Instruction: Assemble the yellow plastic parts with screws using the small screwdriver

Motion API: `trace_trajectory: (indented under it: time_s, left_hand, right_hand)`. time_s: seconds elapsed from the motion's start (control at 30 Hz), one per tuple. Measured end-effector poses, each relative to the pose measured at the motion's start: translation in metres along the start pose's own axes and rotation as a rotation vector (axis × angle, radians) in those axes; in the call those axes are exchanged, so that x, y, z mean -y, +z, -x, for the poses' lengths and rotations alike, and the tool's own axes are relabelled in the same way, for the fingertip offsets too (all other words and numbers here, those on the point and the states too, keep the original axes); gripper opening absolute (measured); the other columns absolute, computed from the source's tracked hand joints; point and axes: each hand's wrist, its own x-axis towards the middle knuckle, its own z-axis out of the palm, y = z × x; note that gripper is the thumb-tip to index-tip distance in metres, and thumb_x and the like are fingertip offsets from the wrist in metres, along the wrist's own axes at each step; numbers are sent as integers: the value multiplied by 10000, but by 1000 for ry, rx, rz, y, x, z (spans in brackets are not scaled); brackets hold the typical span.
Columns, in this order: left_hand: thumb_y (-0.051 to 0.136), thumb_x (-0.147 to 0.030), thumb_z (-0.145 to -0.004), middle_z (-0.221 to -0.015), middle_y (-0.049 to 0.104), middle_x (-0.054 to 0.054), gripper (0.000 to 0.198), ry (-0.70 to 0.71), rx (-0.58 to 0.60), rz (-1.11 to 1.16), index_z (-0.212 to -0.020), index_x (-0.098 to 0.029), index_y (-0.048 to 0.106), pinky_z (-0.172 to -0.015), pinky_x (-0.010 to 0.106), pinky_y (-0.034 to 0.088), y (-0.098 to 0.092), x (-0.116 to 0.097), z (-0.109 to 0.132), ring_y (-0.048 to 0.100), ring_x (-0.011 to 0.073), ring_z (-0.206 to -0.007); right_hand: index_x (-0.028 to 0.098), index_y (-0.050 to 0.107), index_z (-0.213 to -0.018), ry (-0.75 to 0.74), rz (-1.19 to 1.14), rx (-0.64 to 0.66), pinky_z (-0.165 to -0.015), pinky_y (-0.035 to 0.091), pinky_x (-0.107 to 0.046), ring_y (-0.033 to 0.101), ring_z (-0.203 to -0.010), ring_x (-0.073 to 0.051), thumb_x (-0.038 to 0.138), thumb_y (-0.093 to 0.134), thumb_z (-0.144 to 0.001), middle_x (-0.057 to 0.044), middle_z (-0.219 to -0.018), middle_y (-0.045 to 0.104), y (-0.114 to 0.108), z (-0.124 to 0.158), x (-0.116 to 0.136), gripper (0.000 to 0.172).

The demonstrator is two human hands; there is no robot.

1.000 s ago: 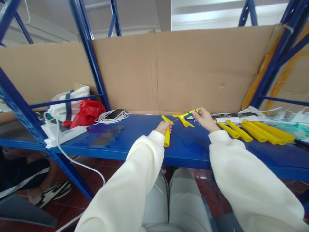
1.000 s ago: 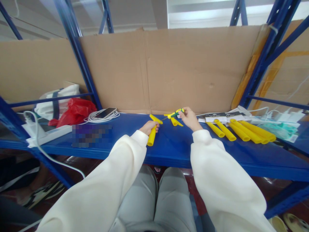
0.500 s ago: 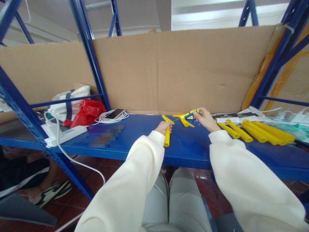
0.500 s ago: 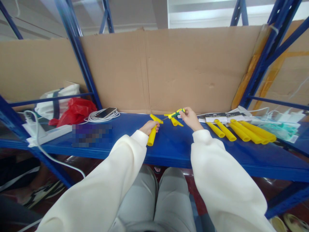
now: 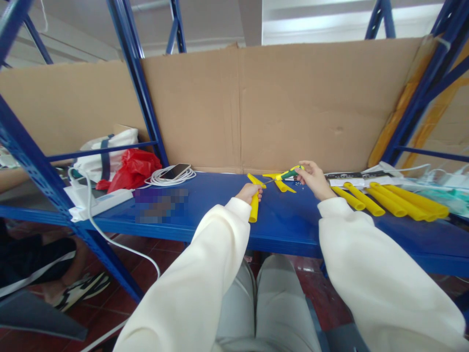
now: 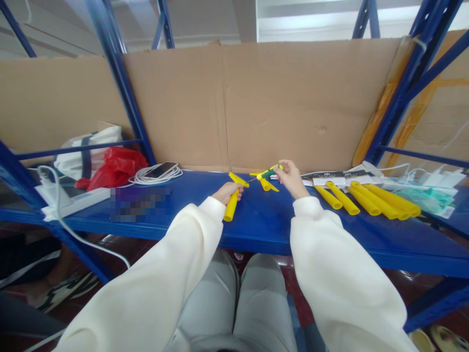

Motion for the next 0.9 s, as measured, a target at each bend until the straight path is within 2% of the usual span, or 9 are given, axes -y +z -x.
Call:
trace_trajectory:
  time_s: [0.23,0.4,0.63,0.9]
  left_hand:
    - [474,25,-872,-455,426,-65,267,-9,20,-69,-685,-165,483,-383,194,285,2,-4,6,345,60,-343]
    - [456,16,-902,-441,414,-71,288,-11,20,-96,-681,-168,469,-382,186,287,3,-5,8,341,52,-335]
    - [492,-3,-885,-434,418,-73,239,26,16,-108,-704,-158,496,-382,172,281,1,0,1,337,48,-350]
    - [511,3,-853,-458,415,-70,195,22,27,-122,-731,-147,533,-414,192,297,0,1,0,357,65,-372]
  right_hand:
    - [219,579,-923,44,-107,-38,-414,292,-235,387,-419,-91,600,760,-624,78,-489,463,3,4,4,517]
    - [213,609,-884,66,-168,5,-395,273,-232,381,-401,-87,672,766,-621,77,-463,433,0,2,1,552]
    - [210,610,-849,66,-345,215,-459,404,-222,518,-493,-95,531,836,-645,25,-584,593,-8,1,3,443]
    - [235,605,-1024,23,-256,175,-440,376,-206,508,-491,-91,399,806,-692,56,-604,585,-8,-2,-7,421]
